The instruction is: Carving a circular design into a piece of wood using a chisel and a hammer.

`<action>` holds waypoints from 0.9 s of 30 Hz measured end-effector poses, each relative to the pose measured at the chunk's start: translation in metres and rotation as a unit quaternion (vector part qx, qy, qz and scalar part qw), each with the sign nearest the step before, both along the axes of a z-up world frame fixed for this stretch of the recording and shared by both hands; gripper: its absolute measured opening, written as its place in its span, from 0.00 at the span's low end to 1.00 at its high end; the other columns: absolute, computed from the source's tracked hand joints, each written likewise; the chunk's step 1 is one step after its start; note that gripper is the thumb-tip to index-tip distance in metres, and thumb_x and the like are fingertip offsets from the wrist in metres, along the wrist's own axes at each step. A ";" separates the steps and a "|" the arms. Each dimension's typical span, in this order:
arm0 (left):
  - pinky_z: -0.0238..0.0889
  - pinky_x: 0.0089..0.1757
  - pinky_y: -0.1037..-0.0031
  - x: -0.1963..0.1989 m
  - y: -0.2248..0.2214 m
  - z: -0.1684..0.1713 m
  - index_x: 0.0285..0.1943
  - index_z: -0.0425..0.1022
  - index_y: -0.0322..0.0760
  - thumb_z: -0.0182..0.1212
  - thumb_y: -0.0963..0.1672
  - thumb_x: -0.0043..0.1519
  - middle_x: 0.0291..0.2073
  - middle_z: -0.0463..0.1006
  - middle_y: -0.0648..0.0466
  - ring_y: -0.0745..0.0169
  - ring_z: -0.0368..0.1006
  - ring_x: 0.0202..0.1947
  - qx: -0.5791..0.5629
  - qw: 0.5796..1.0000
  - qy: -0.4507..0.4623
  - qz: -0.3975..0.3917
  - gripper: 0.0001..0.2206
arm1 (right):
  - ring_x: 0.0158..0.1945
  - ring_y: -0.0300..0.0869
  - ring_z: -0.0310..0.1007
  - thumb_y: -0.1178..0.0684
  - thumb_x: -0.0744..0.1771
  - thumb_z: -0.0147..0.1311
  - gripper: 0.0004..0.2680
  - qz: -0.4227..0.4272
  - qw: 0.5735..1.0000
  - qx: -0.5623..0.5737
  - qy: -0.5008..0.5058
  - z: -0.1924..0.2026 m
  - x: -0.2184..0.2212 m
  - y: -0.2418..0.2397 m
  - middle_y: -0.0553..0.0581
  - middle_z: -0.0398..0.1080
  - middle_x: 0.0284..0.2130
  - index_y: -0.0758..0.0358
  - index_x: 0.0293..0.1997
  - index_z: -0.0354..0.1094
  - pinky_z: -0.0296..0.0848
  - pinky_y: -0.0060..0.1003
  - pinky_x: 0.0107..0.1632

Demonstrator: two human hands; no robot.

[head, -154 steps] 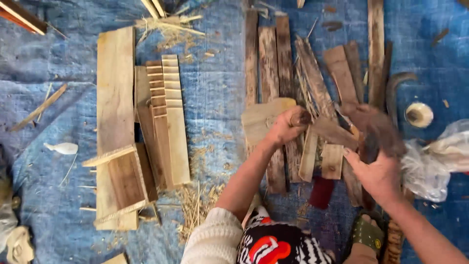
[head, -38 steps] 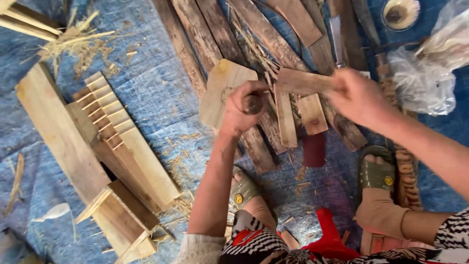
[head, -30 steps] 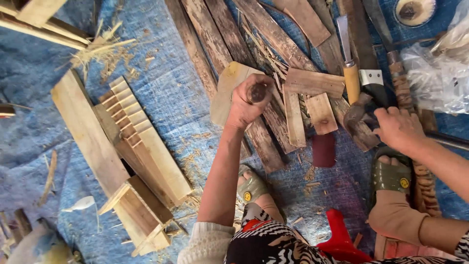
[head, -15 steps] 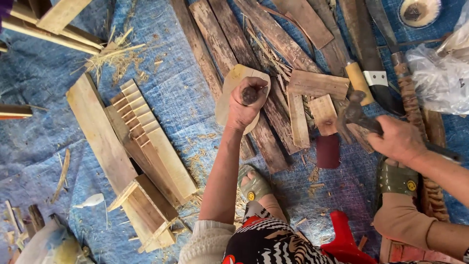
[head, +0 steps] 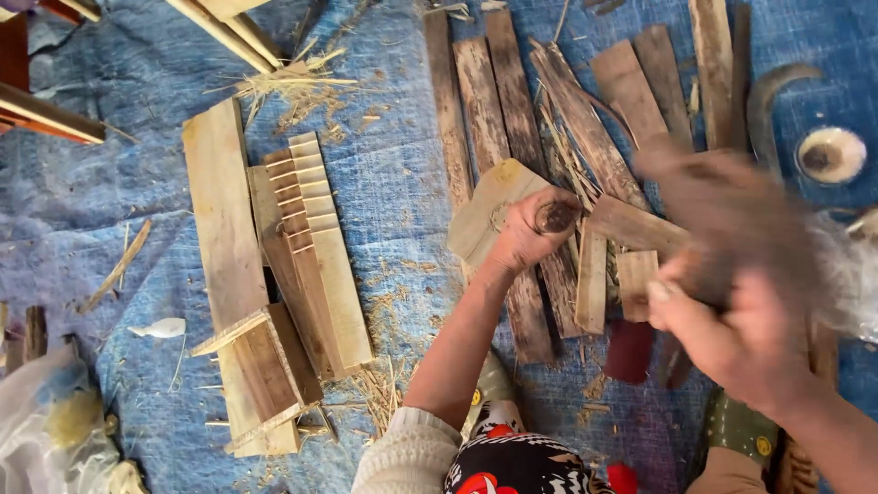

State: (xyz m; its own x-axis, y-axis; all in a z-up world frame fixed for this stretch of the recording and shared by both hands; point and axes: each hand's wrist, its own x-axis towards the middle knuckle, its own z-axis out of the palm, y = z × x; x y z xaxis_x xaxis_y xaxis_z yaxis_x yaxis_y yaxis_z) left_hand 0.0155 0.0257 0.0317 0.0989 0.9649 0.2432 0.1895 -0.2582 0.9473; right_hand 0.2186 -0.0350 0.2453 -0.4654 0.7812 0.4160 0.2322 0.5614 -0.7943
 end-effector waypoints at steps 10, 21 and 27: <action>0.69 0.41 0.65 0.003 -0.005 -0.020 0.45 0.77 0.48 0.68 0.43 0.53 0.35 0.81 0.54 0.56 0.75 0.35 -0.066 0.998 -0.011 -0.011 0.12 | 0.42 0.44 0.67 0.63 0.61 0.54 0.18 -0.069 0.987 0.018 -0.147 -0.097 0.000 -0.002 0.58 0.69 0.48 0.66 0.58 0.68 0.67 0.35 0.40; 0.69 0.42 0.75 -0.009 -0.005 0.000 0.46 0.78 0.42 0.66 0.39 0.54 0.38 0.81 0.58 0.66 0.75 0.36 -0.031 1.000 -0.004 -0.002 0.12 | 0.31 0.53 0.73 0.53 0.64 0.59 0.23 -0.247 0.888 -0.254 -0.293 -0.207 0.081 -0.001 0.61 0.75 0.35 0.57 0.69 0.64 0.70 0.45 0.36; 0.66 0.36 0.79 -0.006 -0.008 -0.002 0.46 0.78 0.45 0.67 0.39 0.54 0.36 0.80 0.62 0.72 0.72 0.31 -0.062 0.997 -0.034 -0.009 0.12 | 0.30 0.52 0.74 0.39 0.67 0.60 0.14 -0.286 0.787 0.028 -0.546 -0.353 0.205 -0.010 0.57 0.72 0.32 0.54 0.51 0.69 0.74 0.45 0.36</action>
